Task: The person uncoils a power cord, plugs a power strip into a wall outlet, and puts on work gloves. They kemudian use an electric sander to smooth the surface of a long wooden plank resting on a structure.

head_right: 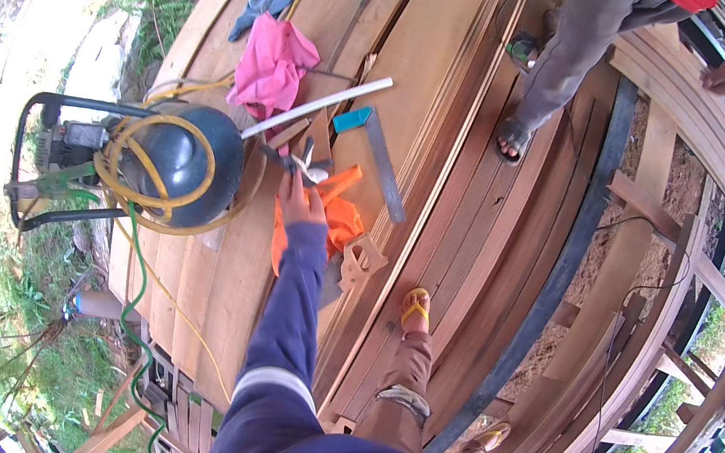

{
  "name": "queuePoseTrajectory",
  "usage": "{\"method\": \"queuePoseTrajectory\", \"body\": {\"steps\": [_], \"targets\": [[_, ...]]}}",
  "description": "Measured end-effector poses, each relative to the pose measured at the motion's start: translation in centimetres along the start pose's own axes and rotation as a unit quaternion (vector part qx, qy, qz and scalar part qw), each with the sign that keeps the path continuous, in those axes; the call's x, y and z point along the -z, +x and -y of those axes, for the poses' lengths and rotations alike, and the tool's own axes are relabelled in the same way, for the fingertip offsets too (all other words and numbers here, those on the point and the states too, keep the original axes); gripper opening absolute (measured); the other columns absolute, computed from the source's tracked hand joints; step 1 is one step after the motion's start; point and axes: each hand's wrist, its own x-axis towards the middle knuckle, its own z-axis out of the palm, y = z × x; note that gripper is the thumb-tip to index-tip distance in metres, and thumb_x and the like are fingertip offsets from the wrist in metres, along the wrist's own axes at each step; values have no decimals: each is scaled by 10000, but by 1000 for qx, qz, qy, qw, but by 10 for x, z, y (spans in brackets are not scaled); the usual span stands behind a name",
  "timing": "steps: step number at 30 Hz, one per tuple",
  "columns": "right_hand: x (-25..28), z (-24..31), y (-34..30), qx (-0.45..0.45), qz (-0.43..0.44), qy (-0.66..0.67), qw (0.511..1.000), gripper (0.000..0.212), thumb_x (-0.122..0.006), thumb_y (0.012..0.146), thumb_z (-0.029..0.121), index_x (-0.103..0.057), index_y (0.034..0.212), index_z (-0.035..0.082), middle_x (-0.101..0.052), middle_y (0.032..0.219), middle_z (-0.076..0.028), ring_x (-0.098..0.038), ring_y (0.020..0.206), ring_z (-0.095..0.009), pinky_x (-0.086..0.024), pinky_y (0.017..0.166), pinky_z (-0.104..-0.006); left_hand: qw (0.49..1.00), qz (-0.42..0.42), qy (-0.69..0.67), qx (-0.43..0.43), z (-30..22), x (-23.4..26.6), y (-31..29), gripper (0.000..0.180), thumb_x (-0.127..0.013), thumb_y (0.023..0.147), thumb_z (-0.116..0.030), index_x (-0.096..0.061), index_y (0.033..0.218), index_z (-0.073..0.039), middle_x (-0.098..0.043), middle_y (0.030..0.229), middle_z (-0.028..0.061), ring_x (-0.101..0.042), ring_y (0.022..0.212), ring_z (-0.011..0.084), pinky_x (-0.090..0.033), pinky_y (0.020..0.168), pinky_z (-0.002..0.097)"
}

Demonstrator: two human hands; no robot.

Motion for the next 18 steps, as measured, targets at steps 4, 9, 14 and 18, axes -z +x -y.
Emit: {"method": "queuePoseTrajectory", "body": {"steps": [4, 9, 14, 18], "targets": [[21, 19, 10, 65, -37, 127, 989, 395, -637, 893, 311, -760, 1215, 120, -770, 1060, -187, -734, 1035, -337, -572, 946, -417, 989, 72, -128, -36, -134, 62, -89, 539, -625, 959, -114, -532, 1470, 33, -535, 1486, 285, -488, 1406, 449, -391, 1190, 455], [61, 52, 15, 129, 141, 701, 687, 557, -749, 887, 427, -626, 1367, 173, -699, 1137, -208, -705, 1038, -392, -576, 915, -513, 893, 285, -346, -43, -311, 113, -249, 450, -598, 1014, -113, -573, 1447, 8, -603, 1396, 189, -590, 1298, 285, -453, 1094, 384], [126, -1, -43, 126, 317, 793, 504, 918, -787, 759, 685, -531, 1428, 111, -678, 1256, -198, -663, 1125, -423, -516, 1050, -598, 688, 445, -563, 105, -430, 168, -404, 462, -616, 1039, -119, -563, 1487, -22, -589, 1452, 105, -586, 1286, 152, -460, 1085, 301], [176, -109, -136, 364, 270, 703, 548, 648, -747, 790, 461, -621, 1313, 99, -699, 1236, -169, -666, 1111, -380, -494, 1021, -592, 738, 431, -505, 117, -492, 217, -480, 365, -661, 1015, -92, -654, 1373, -17, -709, 1117, 12, -641, 1025, 92, -513, 929, 262]]}}
